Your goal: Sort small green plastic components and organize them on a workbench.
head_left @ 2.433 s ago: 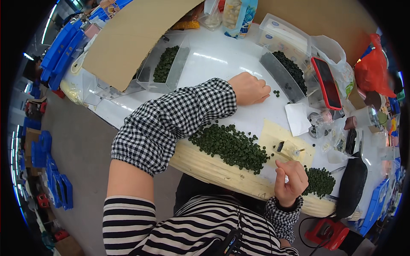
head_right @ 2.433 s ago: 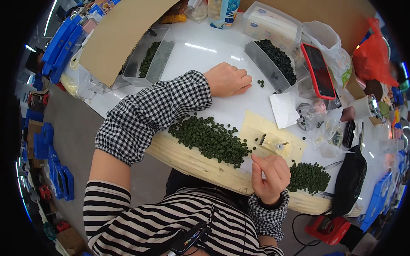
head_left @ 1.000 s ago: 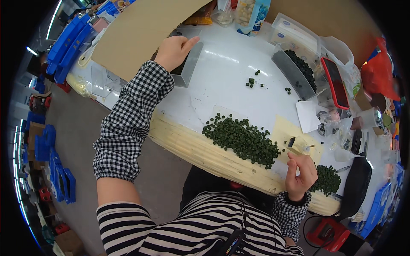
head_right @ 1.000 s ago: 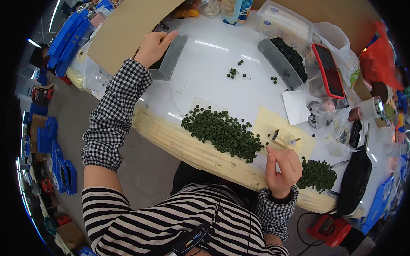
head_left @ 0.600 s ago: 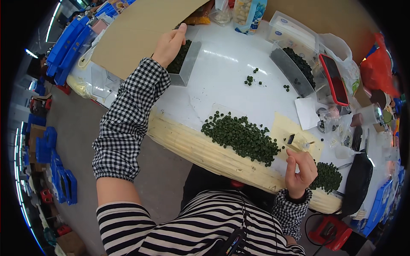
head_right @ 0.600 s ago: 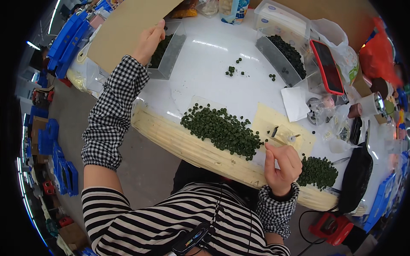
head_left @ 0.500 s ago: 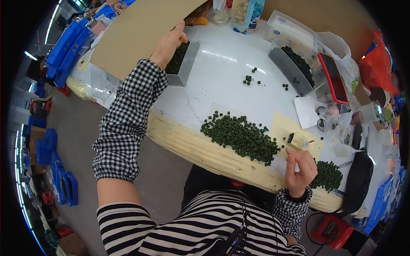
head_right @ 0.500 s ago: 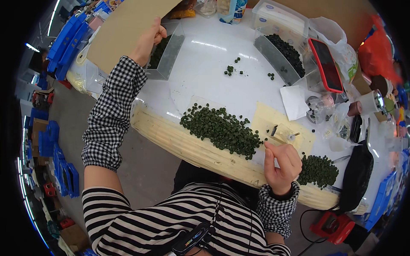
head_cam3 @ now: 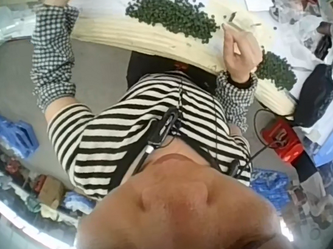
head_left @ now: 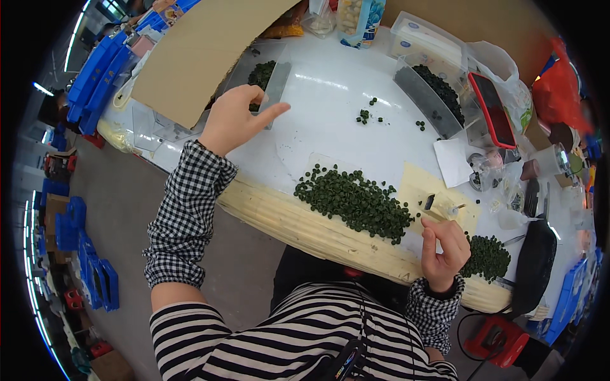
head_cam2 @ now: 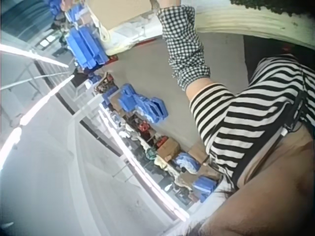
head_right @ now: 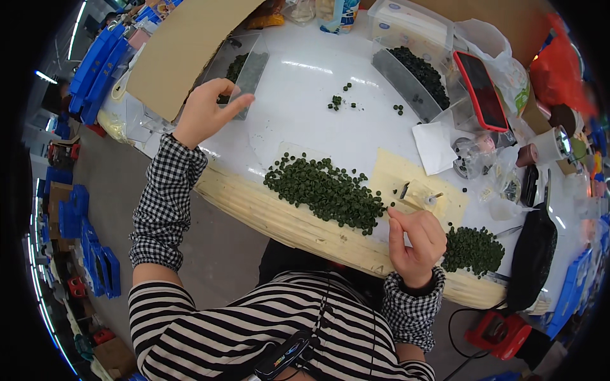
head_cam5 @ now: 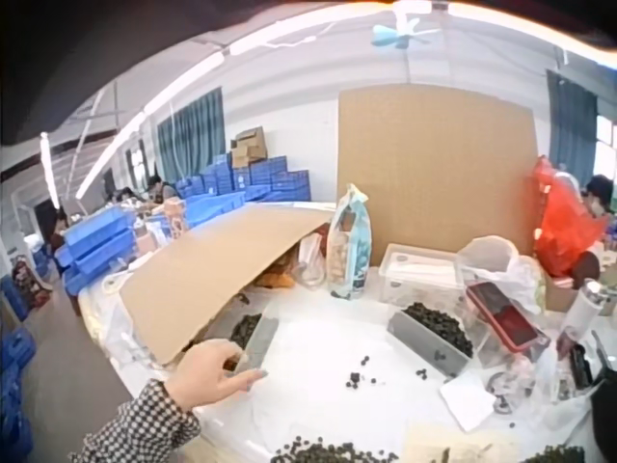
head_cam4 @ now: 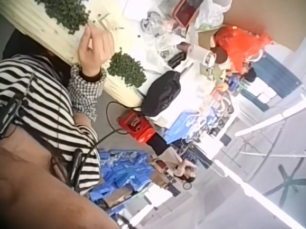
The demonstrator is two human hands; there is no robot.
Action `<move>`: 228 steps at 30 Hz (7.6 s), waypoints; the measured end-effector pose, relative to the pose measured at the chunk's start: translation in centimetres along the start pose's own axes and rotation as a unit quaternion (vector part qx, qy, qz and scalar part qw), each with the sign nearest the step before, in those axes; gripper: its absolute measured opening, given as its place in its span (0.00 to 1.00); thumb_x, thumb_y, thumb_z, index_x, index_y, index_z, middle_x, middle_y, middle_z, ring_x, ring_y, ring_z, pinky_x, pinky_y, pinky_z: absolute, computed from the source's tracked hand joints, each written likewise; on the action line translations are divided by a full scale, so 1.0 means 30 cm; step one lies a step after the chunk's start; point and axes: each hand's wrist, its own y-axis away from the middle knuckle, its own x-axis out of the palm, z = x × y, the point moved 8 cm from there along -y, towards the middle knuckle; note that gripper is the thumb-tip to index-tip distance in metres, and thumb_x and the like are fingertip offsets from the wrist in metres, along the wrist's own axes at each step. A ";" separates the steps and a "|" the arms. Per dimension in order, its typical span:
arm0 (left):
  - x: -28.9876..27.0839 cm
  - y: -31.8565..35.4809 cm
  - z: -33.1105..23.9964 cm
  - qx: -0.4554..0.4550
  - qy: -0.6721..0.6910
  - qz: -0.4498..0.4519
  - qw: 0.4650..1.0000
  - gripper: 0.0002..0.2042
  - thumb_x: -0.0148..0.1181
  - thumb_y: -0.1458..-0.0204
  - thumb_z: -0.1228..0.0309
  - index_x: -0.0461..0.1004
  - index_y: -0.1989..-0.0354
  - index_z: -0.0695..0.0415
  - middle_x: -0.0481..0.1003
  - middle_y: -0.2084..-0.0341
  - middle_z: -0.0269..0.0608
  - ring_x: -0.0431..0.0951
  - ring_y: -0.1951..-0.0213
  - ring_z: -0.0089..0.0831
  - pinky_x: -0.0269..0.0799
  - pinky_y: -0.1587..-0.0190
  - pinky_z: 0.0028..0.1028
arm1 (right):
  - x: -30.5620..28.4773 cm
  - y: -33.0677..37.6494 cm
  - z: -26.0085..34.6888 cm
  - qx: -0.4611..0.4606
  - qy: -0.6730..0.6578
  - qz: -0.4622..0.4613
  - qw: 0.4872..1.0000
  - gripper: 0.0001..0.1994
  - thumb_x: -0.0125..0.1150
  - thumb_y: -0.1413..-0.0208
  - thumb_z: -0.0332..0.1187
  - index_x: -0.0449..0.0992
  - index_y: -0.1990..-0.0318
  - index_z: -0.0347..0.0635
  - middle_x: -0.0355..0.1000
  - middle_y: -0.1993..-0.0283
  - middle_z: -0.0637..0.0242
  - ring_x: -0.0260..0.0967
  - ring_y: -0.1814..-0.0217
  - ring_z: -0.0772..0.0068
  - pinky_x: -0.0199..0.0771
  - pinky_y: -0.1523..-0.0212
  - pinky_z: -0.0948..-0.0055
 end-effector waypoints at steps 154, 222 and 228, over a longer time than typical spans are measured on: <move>0.623 -0.319 -0.730 0.272 0.242 0.269 0.892 0.18 0.67 0.50 0.69 0.76 0.49 0.58 0.70 0.59 0.42 0.73 0.63 0.32 0.73 0.58 0.29 | -0.028 0.016 -0.003 -0.016 -0.020 -0.008 1.000 0.06 0.68 0.56 0.23 0.81 0.68 0.38 0.66 0.81 0.68 0.62 0.81 0.68 0.60 0.79 0.70; 0.040 -0.203 0.183 -0.064 0.046 0.086 0.993 0.07 0.62 0.47 0.75 0.80 0.61 0.62 0.79 0.72 0.34 0.76 0.69 0.20 0.74 0.63 0.22 | 0.013 -0.214 -0.471 0.277 0.094 0.511 0.808 0.15 0.49 0.36 0.39 0.75 0.48 0.43 0.74 0.53 0.58 0.72 0.65 0.69 0.74 0.70 0.71; 0.031 -0.165 0.186 -0.092 0.057 0.089 0.990 0.09 0.60 0.43 0.71 0.79 0.59 0.63 0.77 0.75 0.33 0.74 0.73 0.18 0.70 0.68 0.21 | 0.005 -0.206 -0.428 0.256 0.026 0.510 0.821 0.18 0.48 0.35 0.44 0.76 0.44 0.49 0.73 0.45 0.58 0.73 0.55 0.68 0.77 0.64 0.70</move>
